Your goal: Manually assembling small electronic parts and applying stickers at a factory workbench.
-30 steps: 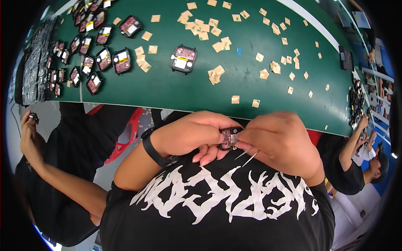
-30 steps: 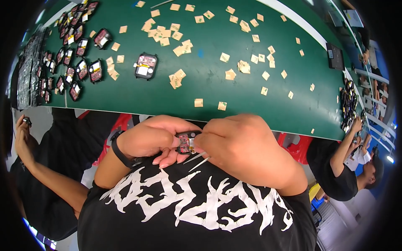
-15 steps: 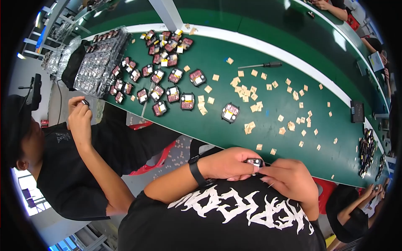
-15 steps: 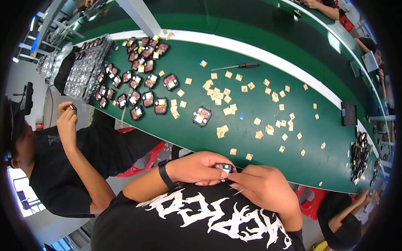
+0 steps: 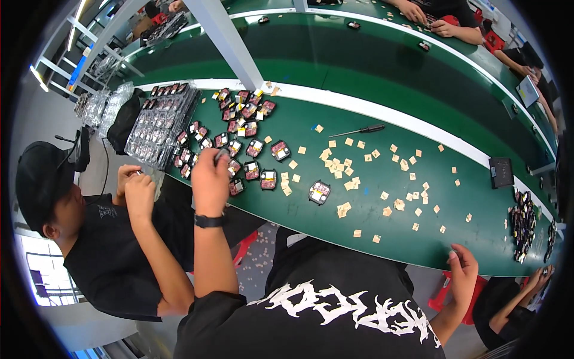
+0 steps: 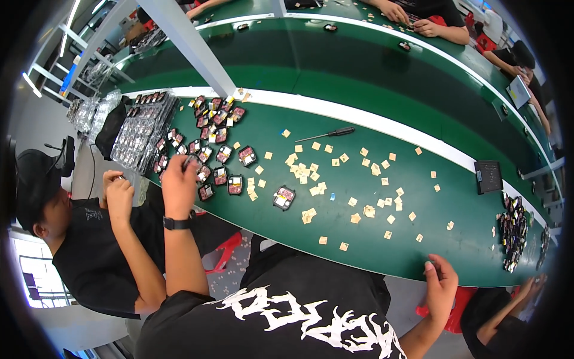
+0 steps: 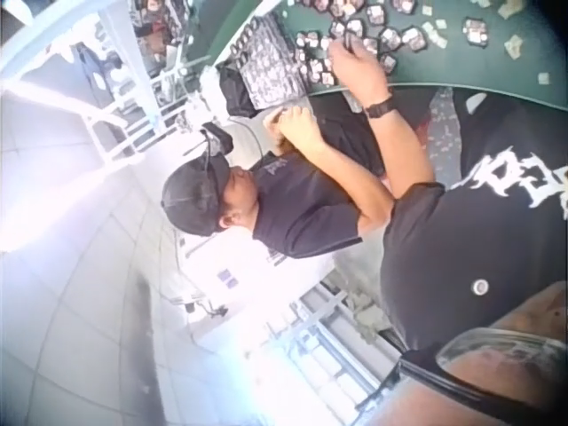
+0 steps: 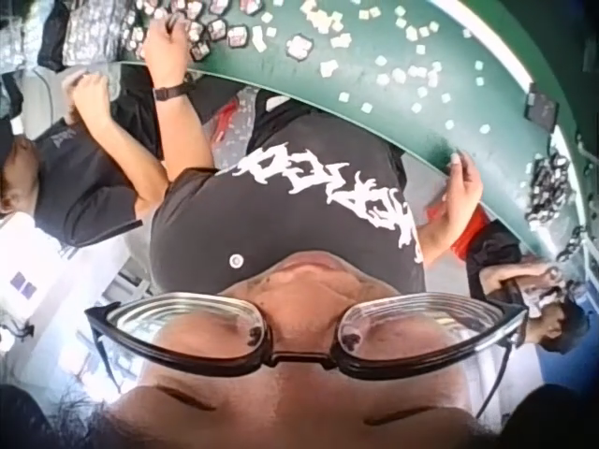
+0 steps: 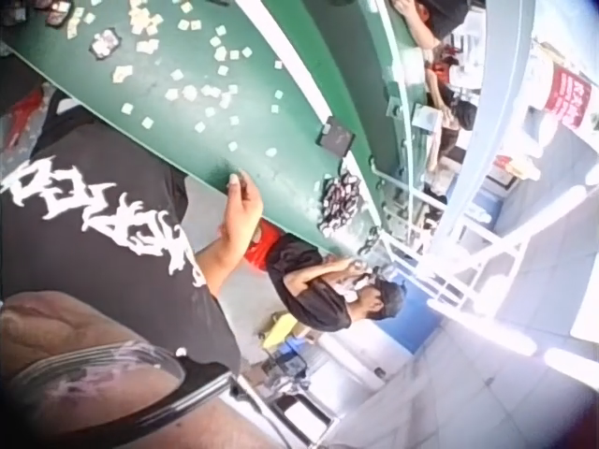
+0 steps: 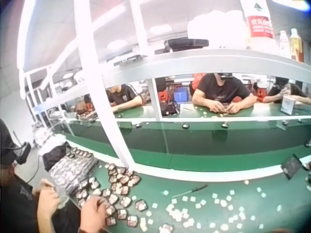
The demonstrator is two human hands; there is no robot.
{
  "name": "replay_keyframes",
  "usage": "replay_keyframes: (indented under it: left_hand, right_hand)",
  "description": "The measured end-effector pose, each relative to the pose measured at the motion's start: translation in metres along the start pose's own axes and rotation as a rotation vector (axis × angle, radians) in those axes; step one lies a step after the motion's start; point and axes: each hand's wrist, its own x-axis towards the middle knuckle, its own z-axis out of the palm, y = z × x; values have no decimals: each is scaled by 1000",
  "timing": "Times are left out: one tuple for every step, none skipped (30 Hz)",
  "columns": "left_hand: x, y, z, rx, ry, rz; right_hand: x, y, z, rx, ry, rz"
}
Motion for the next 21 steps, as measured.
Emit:
replay_keyframes:
  left_hand:
    - [10, -13, -4, -48, -27, -110]
    - [20, -34, -3, -43, 3, -75]
    - [30, -51, -3, -34, 38, -40]
    - [41, -56, 1, -79, 42, -124]
    - [52, -47, 2, -89, 40, -116]
    - [66, -48, 5, -68, 47, -130]
    - [81, -51, 12, -53, 45, -139]
    - [96, -60, 17, 104, 90, -55]
    - [112, -69, 20, 251, 130, 40]
    - [123, -73, 25, 282, 111, -10]
    - [133, -77, 31, 317, 42, -12]
    - [147, -98, 28, 440, -31, 31]
    - [155, -110, 29, 474, -81, 84]
    - [159, -112, 33, 429, -97, 139]
    - [165, -121, 30, 485, -107, 157]
    - [175, -134, 25, 516, -160, 128]
    - [176, -136, 25, 446, -163, 174]
    - [181, -152, 23, 436, -103, 217]
    - [181, -148, 26, 427, -97, 208]
    - [190, -163, 20, 465, -106, 182]
    - [184, -140, 29, 472, -142, 157]
  right_hand:
    - [-1, 7, -8, 7, 3, -8]
    - [-1, 14, -15, 15, 31, -8]
    - [0, 18, -19, 26, 54, -11]
    - [-2, 17, -23, 15, 70, 39]
    - [-1, 23, -27, 19, 75, 37]
    - [-1, 30, -30, 8, 81, 40]
    - [-4, 36, -34, -6, 97, 49]
    - [-7, 34, -34, -4, 116, 51]
    - [-8, 30, -31, 14, 109, 34]
    - [-11, 27, -31, 26, 122, 29]
    - [-11, 31, -35, 11, 128, 47]
    - [-6, 31, -38, -5, 132, 42]
    - [-3, 25, -41, -2, 171, 83]
    - [-1, 29, -50, 8, 212, 132]
    - [3, 40, -59, -41, 281, 76]
    - [5, 34, -65, 67, 346, 144]
    - [9, 46, -80, -89, 414, 30]
    - [12, 56, -93, -61, 453, 36]
    - [16, 70, -105, -112, 521, 37]
    - [22, 68, -114, -107, 586, 139]
    - [21, 73, -127, -201, 682, 169]
